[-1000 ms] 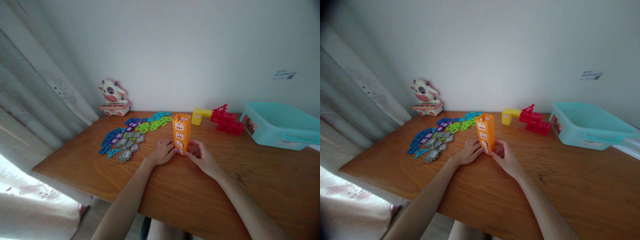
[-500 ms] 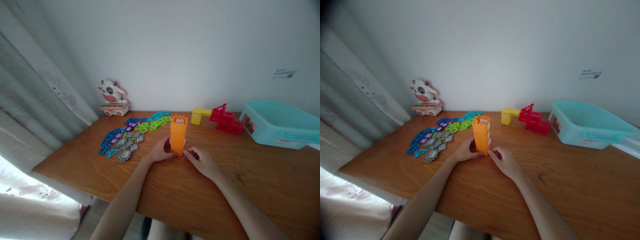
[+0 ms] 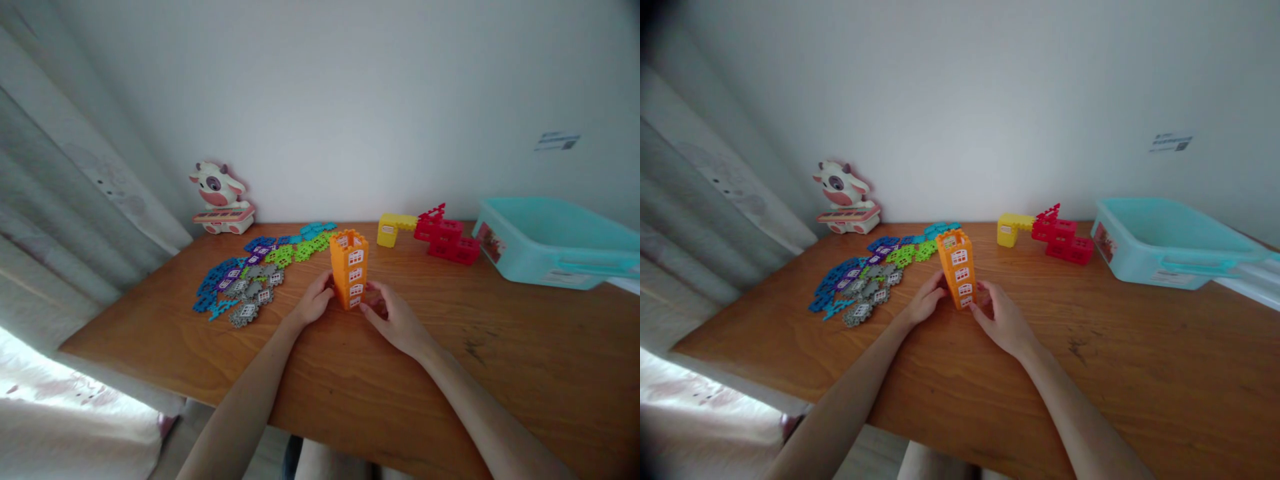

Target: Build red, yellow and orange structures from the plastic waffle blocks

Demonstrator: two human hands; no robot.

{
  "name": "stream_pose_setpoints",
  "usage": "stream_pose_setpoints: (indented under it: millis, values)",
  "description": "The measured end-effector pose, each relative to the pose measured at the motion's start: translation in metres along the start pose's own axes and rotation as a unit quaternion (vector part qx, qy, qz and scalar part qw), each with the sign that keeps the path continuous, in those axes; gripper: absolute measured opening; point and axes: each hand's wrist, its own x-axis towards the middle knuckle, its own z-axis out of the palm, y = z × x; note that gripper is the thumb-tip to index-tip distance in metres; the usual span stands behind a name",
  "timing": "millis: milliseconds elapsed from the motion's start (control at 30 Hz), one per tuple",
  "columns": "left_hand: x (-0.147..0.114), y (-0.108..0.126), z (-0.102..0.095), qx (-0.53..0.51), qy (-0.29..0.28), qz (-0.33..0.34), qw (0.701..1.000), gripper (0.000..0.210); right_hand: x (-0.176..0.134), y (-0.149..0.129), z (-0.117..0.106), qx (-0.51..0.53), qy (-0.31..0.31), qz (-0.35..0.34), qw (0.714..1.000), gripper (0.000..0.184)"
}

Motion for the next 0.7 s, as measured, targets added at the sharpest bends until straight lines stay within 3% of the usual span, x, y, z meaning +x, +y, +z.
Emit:
stream_pose_setpoints:
  millis: [267, 533, 633, 700]
  values:
    - [0.0009, -0.0008, 0.0013, -0.002, 0.030, 0.003, 1.000, 0.036, 0.0000, -0.0066, -0.0001, 0.015, -0.012, -0.006, 1.000, 0.021]
    - [0.0018, -0.0041, 0.0029, -0.005, 0.050, 0.006, 0.999, 0.030, -0.0009, -0.0080, -0.0007, -0.018, -0.012, -0.007, 1.000, 0.019]
    - [-0.0026, -0.0045, 0.0019, -0.003, 0.060, -0.005, 0.998, 0.035, -0.0013, -0.0080, -0.0005, -0.047, -0.001, -0.004, 0.999, 0.021]
    - [-0.0061, -0.0020, 0.0013, -0.002, 0.023, 0.007, 1.000, 0.049, -0.0017, -0.0077, -0.0002, -0.057, 0.004, -0.007, 0.998, 0.021]
